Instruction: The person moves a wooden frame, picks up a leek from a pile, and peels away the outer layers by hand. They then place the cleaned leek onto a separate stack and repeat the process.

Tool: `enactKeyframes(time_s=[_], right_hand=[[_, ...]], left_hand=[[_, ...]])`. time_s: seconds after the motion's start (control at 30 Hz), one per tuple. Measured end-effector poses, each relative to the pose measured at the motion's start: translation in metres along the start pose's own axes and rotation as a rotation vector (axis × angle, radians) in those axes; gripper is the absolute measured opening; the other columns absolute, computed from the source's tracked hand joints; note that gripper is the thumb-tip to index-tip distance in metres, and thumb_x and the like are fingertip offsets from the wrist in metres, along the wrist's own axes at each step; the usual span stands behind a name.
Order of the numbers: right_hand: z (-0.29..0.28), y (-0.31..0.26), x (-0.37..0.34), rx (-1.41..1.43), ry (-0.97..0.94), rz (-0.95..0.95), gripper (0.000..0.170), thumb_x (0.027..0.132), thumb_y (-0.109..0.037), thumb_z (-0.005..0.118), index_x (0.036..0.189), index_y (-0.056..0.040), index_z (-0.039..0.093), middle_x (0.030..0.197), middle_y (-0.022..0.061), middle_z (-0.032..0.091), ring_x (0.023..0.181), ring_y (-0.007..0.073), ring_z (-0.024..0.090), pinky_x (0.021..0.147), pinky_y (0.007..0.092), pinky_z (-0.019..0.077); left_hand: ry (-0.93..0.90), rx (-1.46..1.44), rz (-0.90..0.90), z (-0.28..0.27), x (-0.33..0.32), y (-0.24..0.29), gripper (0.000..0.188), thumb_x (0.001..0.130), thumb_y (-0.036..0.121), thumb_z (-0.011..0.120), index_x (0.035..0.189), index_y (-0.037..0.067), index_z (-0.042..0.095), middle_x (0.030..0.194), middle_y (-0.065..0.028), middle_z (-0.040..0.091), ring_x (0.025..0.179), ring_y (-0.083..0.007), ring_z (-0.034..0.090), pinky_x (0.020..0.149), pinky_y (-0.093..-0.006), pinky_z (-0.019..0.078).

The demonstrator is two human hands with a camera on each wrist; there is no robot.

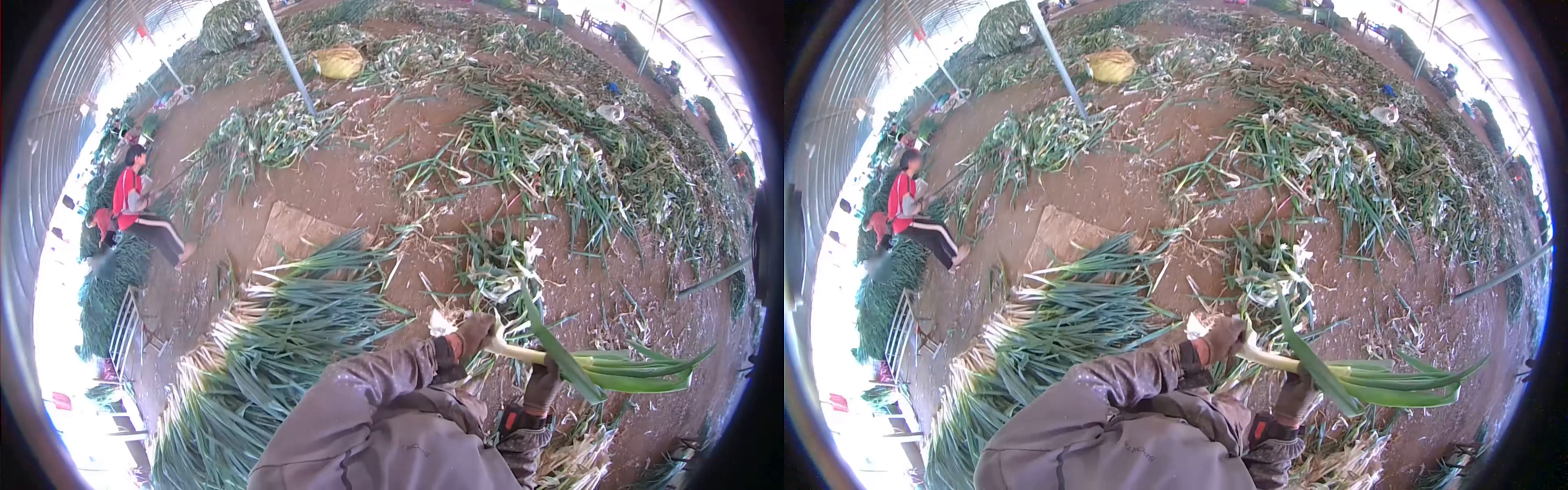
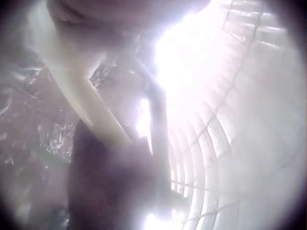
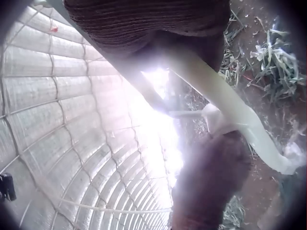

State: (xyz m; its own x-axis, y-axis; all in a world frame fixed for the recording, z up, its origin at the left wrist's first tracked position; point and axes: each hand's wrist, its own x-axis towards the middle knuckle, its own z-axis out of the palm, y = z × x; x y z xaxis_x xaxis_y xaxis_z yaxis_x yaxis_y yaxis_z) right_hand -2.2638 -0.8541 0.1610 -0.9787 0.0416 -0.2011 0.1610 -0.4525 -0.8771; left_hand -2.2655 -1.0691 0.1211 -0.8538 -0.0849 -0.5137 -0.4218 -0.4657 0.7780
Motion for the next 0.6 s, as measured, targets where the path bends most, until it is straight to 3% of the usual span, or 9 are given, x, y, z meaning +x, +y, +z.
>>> enactKeyframes(time_s=[0.03,0.07,0.13,0.33,0.4,0.47,0.5,0.57,0.6], right_hand=[[-0.012,0.001,0.009,0.060,0.015,0.012,0.025,0.089,-0.011,0.063,0.110,0.0018,0.060,0.102,0.0125,0.065,0.096,0.0249,0.063,0.087,0.0371,0.0520],[-0.014,-0.001,0.011,0.122,0.030,0.021,0.025,0.089,-0.011,0.063,0.110,0.0023,0.060,0.101,0.0131,0.065,0.095,0.0259,0.064,0.087,0.0383,0.0523],[-0.022,-0.011,0.015,0.170,0.056,0.073,0.025,0.088,-0.009,0.061,0.110,0.0033,0.058,0.100,0.0146,0.065,0.094,0.0266,0.065,0.086,0.0403,0.0546],[-0.033,-0.020,0.027,0.272,0.111,0.102,0.023,0.087,-0.008,0.058,0.106,0.0048,0.058,0.095,0.0139,0.065,0.090,0.0267,0.065,0.085,0.0421,0.0554],[-0.048,-0.028,0.032,0.230,0.043,0.009,0.022,0.088,-0.015,0.059,0.101,0.0025,0.060,0.090,0.0137,0.065,0.086,0.0268,0.065,0.081,0.0409,0.0548],[-0.106,-0.039,0.051,0.268,0.115,-0.083,0.023,0.088,-0.020,0.061,0.098,0.0011,0.062,0.089,0.0144,0.066,0.084,0.0287,0.065,0.079,0.0402,0.0536],[-0.137,-0.051,0.060,-0.513,-0.044,-0.330,0.032,0.089,-0.030,0.060,0.099,0.0007,0.062,0.088,0.0135,0.065,0.084,0.0265,0.064,0.079,0.0384,0.0524],[-0.255,-0.052,0.083,-1.613,0.059,-0.754,0.042,0.086,-0.043,0.064,0.098,-0.0024,0.064,0.092,0.0133,0.065,0.089,0.0263,0.061,0.083,0.0383,0.0476],[-0.270,-0.068,0.071,-1.687,0.274,-0.769,0.036,0.085,-0.036,0.065,0.099,-0.0024,0.064,0.092,0.0129,0.064,0.087,0.0264,0.061,0.082,0.0386,0.0487]], left_hand=[[-0.031,-0.017,-0.061,-0.010,0.001,-0.001,0.035,0.094,0.033,0.046,0.074,0.008,0.057,0.056,-0.0027,0.050,0.040,-0.0146,0.042,0.037,-0.0322,0.0301],[-0.152,0.219,0.209,-0.020,0.000,-0.001,0.038,0.097,0.037,0.045,0.076,0.008,0.057,0.056,-0.0012,0.048,0.040,-0.0125,0.040,0.038,-0.0310,0.0293],[-0.146,0.121,-0.035,-0.021,-0.017,0.024,0.039,0.098,0.040,0.044,0.077,0.008,0.056,0.056,0.0000,0.047,0.043,-0.0104,0.041,0.040,-0.0296,0.0299],[-0.292,0.297,-0.058,-0.022,-0.036,0.050,0.042,0.099,0.044,0.044,0.078,0.008,0.055,0.058,-0.0008,0.048,0.047,-0.0100,0.043,0.042,-0.0285,0.0323],[-0.163,0.569,0.240,-0.054,-0.008,0.022,0.035,0.101,0.032,0.044,0.089,0.004,0.061,0.069,-0.0055,0.055,0.059,-0.0163,0.054,0.052,-0.0341,0.0441],[-0.117,1.109,0.528,-0.085,-0.021,0.075,0.026,0.100,0.023,0.047,0.098,0.004,0.064,0.074,-0.0057,0.060,0.065,-0.0182,0.058,0.061,-0.0354,0.0483],[-0.037,1.278,0.541,-0.129,-0.008,0.079,0.025,0.099,0.023,0.048,0.099,0.004,0.064,0.077,-0.0052,0.061,0.067,-0.0181,0.059,0.060,-0.0351,0.0482],[0.159,1.475,0.398,-0.216,0.015,0.082,0.024,0.098,0.022,0.051,0.102,0.004,0.065,0.082,-0.0042,0.064,0.071,-0.0179,0.062,0.059,-0.0346,0.0480],[0.289,1.495,0.299,-0.257,0.025,0.086,0.023,0.097,0.022,0.052,0.103,0.004,0.065,0.084,-0.0037,0.065,0.073,-0.0178,0.063,0.058,-0.0343,0.0479]])
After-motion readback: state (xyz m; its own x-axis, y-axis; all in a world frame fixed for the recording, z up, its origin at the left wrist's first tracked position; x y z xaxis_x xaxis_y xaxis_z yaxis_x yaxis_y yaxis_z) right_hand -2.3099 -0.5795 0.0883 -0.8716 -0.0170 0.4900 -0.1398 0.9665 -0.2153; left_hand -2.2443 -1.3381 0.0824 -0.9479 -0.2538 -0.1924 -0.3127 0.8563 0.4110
